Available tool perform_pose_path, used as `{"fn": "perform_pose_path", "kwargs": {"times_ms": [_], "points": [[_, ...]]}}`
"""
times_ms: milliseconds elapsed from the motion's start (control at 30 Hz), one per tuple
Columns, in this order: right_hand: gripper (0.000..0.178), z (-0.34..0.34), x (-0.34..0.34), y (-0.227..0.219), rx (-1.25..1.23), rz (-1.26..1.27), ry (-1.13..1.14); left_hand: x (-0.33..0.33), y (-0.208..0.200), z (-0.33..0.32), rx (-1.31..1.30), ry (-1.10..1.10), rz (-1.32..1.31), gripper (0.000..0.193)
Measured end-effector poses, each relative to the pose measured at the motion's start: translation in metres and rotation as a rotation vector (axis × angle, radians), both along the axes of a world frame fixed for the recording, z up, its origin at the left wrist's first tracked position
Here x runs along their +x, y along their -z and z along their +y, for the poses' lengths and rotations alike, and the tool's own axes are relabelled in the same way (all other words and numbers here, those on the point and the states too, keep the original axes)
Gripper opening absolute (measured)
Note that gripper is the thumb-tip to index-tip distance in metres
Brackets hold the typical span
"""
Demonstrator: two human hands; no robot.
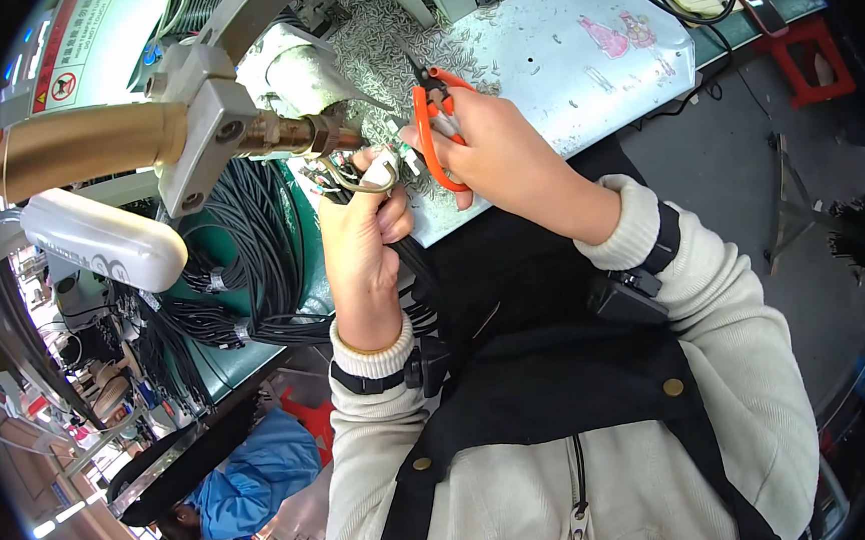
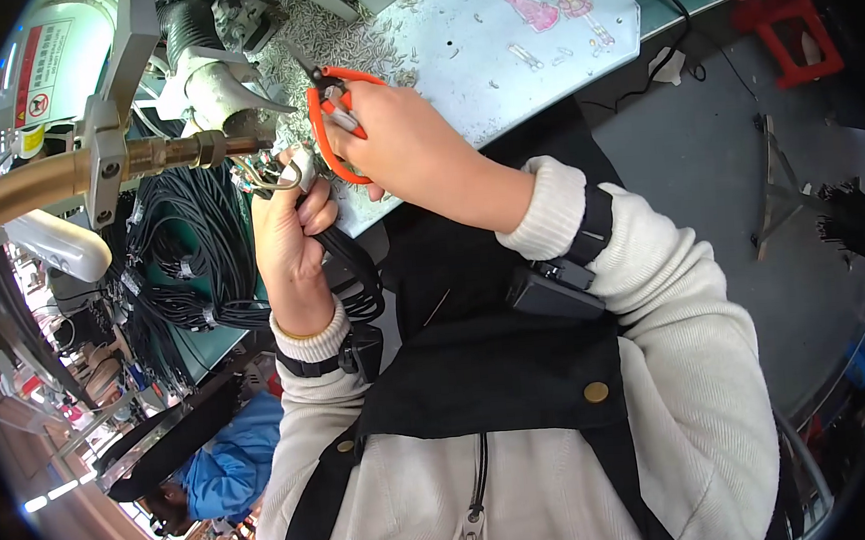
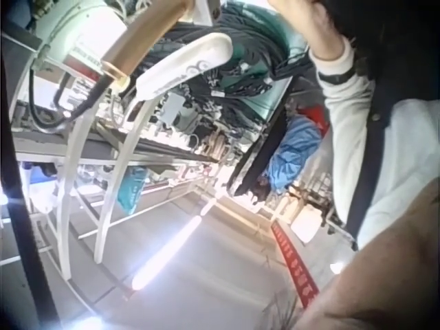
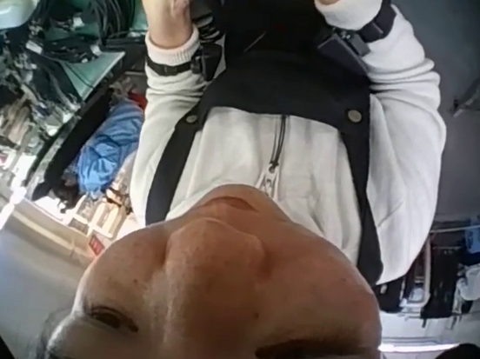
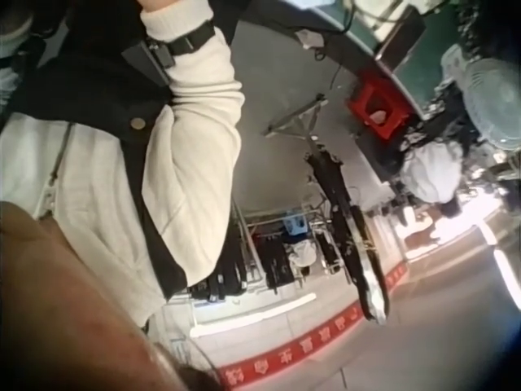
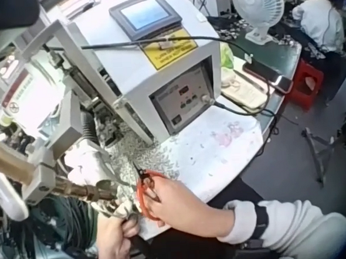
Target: The person picks up a bundle of cables, separates the individual wires by hand, and uses shears to trim the ends of each wire.
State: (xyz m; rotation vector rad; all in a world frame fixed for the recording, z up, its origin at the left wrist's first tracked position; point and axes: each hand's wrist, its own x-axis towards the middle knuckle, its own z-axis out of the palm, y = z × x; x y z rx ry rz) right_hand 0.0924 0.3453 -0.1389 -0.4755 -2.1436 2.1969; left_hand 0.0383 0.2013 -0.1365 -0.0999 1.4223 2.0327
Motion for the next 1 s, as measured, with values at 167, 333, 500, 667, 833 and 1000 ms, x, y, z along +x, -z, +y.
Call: {"fn": "perform_pose_path", "kwargs": {"times_ms": [167, 333, 500, 667, 833, 1000], "points": [[0.018, -0.001, -0.004, 0.005, -0.031, -0.002, -0.015, -0.005, 0.002, -0.004, 0.019, 0.034, -0.015, 0.014], [0.017, -0.001, -0.005, 0.007, -0.06, 0.002, -0.027, -0.005, 0.0, -0.003, 0.006, 0.022, -0.018, 0.017], [0.015, -0.002, -0.006, 0.006, -0.034, 0.0, -0.021, -0.005, 0.0, -0.002, 0.011, 0.015, 0.006, 0.018], [0.015, -0.003, -0.004, 0.005, -0.059, 0.037, -0.011, -0.007, 0.002, -0.005, 0.041, 0.044, 0.01, 0.016], [0.014, -0.003, 0.002, -0.001, -0.102, 0.041, -0.013, -0.003, -0.003, -0.006, -0.027, 0.049, 0.04, 0.011], [0.012, -0.004, 0.021, -0.003, -0.191, 0.053, -0.016, 0.018, -0.014, -0.015, 0.021, 0.081, 0.008, 0.011]]}}
